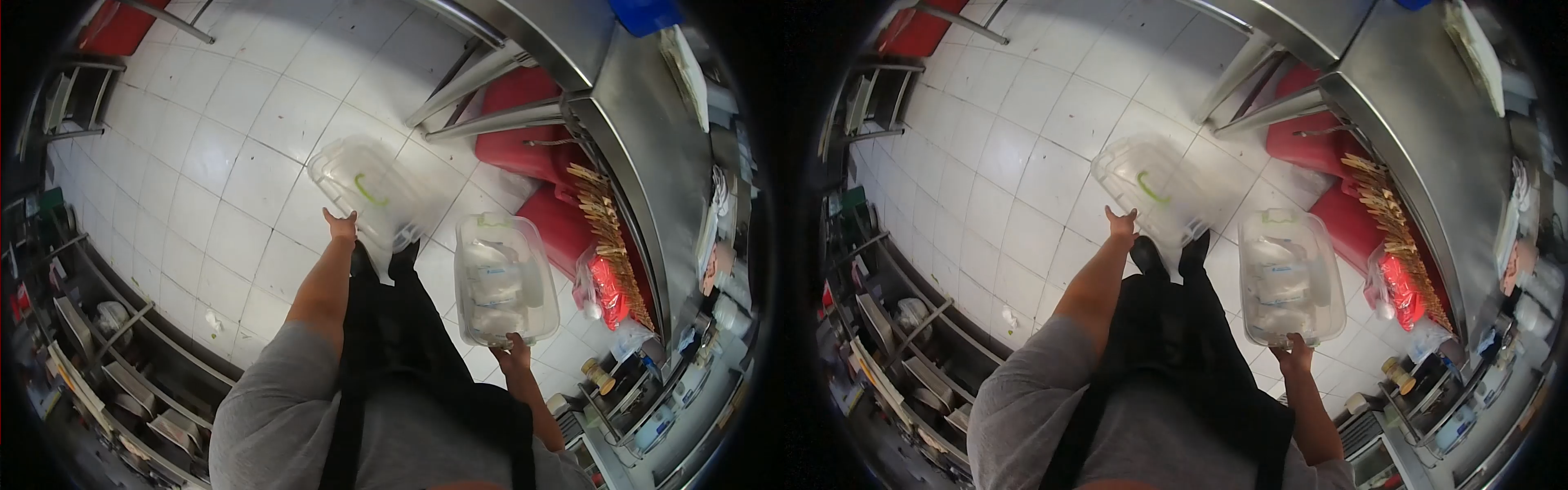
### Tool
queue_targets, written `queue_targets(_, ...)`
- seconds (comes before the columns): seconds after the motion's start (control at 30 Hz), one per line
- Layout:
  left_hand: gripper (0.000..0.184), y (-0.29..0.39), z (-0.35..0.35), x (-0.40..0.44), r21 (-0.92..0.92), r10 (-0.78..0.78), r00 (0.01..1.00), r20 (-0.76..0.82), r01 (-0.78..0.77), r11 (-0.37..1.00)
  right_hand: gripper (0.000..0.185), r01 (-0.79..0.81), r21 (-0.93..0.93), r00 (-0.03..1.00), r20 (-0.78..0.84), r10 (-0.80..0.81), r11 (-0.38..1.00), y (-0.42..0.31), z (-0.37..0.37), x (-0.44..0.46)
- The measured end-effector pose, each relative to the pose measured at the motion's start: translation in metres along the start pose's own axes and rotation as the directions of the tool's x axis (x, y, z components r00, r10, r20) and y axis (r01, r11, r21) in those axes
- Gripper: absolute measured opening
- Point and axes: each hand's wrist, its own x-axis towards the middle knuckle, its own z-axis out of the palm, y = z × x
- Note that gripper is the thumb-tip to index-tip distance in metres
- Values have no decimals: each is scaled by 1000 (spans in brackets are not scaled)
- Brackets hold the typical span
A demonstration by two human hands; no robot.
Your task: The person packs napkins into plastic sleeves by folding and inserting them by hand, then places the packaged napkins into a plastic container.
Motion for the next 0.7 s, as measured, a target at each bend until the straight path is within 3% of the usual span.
queue_targets(0.03,103,-4,-4,-12,192,25,990,-139,2,981,67,-13,7,999,-30,14,1000,-3,-7,-7)
queue_targets(0.07,103,12,-24,24,273,113,987,-114,-79,959,68,-23,-7,999,47,24,1000,22,31,36)
queue_targets(0.13,104,-21,-39,6,416,167,985,32,-166,894,70,14,-60,997,78,-9,998,22,22,47)
queue_targets(0.17,102,-52,-57,-5,623,309,943,123,-315,716,71,9,-101,995,99,1,995,24,28,53)
queue_targets(0.2,97,-74,-77,-24,700,305,914,269,-403,589,71,12,-151,994,109,5,988,26,41,61)
queue_targets(0.23,93,-91,-96,-49,802,126,908,399,-412,432,71,18,-200,993,121,7,980,27,58,71)
queue_targets(0.27,93,-104,-111,-80,824,-28,879,476,-435,362,71,23,-245,991,134,10,969,30,77,83)
queue_targets(0.3,90,-148,-130,-90,807,-42,852,522,-477,347,71,39,-257,982,190,11,966,36,95,101)
queue_targets(0.33,86,-89,-124,-177,921,-194,906,376,-344,181,70,56,-267,970,244,11,962,39,113,118)
queue_targets(0.37,82,-84,-126,-203,919,-102,918,383,-368,139,68,84,-278,961,276,-5,957,42,139,126)
queue_targets(0.53,78,-99,-131,-198,914,27,941,338,-334,229,63,84,-290,928,370,30,953,52,266,209)
queue_targets(0.7,77,-101,-138,-199,910,106,944,312,-329,252,62,184,-333,899,438,-21,925,63,382,258)
